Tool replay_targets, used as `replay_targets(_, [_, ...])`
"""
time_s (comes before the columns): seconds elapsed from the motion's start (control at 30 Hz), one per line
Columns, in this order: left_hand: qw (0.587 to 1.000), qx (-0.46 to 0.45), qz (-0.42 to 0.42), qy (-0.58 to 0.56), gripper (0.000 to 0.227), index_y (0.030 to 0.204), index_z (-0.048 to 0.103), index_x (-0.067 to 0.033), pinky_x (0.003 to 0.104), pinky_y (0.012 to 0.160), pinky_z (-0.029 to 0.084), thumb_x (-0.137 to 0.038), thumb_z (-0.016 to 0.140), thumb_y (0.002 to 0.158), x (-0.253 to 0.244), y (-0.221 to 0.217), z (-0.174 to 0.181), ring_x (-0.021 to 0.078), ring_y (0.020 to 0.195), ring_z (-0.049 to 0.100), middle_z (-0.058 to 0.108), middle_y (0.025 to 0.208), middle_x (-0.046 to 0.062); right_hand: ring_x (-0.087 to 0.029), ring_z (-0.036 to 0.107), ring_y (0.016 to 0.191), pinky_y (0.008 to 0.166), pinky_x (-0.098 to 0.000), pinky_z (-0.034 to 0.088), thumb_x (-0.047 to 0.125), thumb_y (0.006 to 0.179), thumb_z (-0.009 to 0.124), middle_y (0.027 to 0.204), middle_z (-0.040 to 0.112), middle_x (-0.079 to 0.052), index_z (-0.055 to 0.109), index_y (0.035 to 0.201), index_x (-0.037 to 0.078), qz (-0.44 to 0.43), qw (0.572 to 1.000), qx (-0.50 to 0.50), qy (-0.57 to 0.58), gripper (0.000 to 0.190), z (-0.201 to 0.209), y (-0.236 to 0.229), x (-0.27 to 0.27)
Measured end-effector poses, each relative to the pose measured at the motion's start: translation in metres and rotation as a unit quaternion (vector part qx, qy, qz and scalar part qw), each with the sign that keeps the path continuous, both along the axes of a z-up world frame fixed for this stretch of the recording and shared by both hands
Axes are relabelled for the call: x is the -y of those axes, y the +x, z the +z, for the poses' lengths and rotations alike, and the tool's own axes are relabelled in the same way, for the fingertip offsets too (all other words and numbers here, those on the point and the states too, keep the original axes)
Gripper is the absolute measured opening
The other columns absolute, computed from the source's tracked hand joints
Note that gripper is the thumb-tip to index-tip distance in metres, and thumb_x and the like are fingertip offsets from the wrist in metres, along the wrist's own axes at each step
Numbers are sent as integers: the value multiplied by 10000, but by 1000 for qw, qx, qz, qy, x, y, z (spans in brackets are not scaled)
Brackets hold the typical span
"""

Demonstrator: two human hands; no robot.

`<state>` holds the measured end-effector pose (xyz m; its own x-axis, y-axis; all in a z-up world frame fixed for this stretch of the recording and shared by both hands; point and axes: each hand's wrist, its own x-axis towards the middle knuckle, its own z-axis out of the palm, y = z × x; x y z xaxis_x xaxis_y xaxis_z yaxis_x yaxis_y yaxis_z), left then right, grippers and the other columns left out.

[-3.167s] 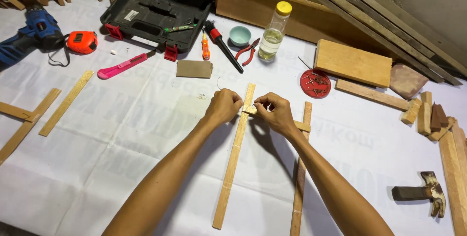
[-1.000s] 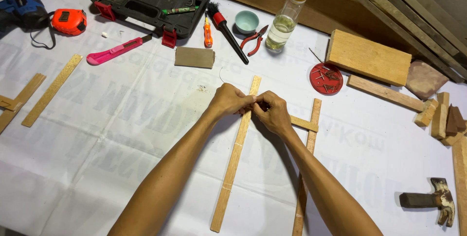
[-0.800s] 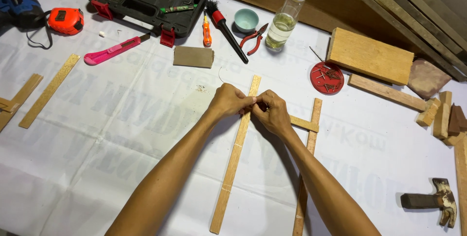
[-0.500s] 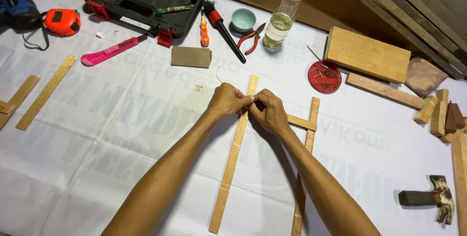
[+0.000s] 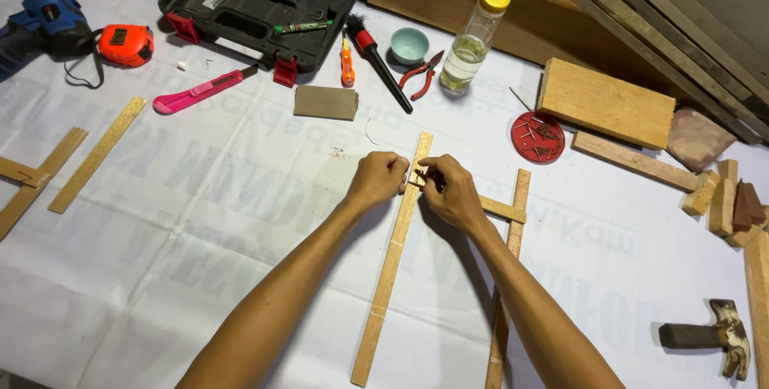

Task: The person assembles a small ladder-like frame from thin wooden strips on a workbench. They align cross pieces against two uprights, take nails from a red container, and hammer the nails to fasten each joint, adding rungs one at a time to build the frame.

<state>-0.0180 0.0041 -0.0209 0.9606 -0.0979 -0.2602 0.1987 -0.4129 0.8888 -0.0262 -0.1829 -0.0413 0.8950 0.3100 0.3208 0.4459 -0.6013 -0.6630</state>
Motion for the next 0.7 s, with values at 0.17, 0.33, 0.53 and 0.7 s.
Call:
replay_targets(0.17, [995,48,42,-71,252,960,748,-59,297,591,565,-264,602,963,-12,-18,5,90,608,677,724,700,48,-175,610,633,574,-323,543,-7,827,578,885,647,-110,688,1146,-3,2,1000,-12,-13,337,19,-4,5])
replay_targets(0.33, [976,210,41,31,272,820,745,-13,362,633,539,-256,701,932,-32,-31,10,157,629,651,689,699,64,-192,629,748,655,-322,560,50,849,633,909,650,-91,694,1147,39,-11,999,35,-40,305,48,-22,19])
replay_targets(0.53, [872,362,-100,315,386,670,715,-53,408,864,444,-318,752,949,-26,-51,62,251,758,619,658,710,71,-271,632,957,853,-419,465,136,832,694,1019,679,-104,632,1307,81,-8,990,77,-121,482,80,-56,71])
replay_targets(0.7, [809,478,-124,321,298,1085,708,-78,434,934,419,-262,761,857,43,-64,81,273,855,639,697,905,101,-289,611,1004,902,-421,462,163,811,704,1109,661,-120,538,1420,82,-68,979,94,-166,637,86,-99,138])
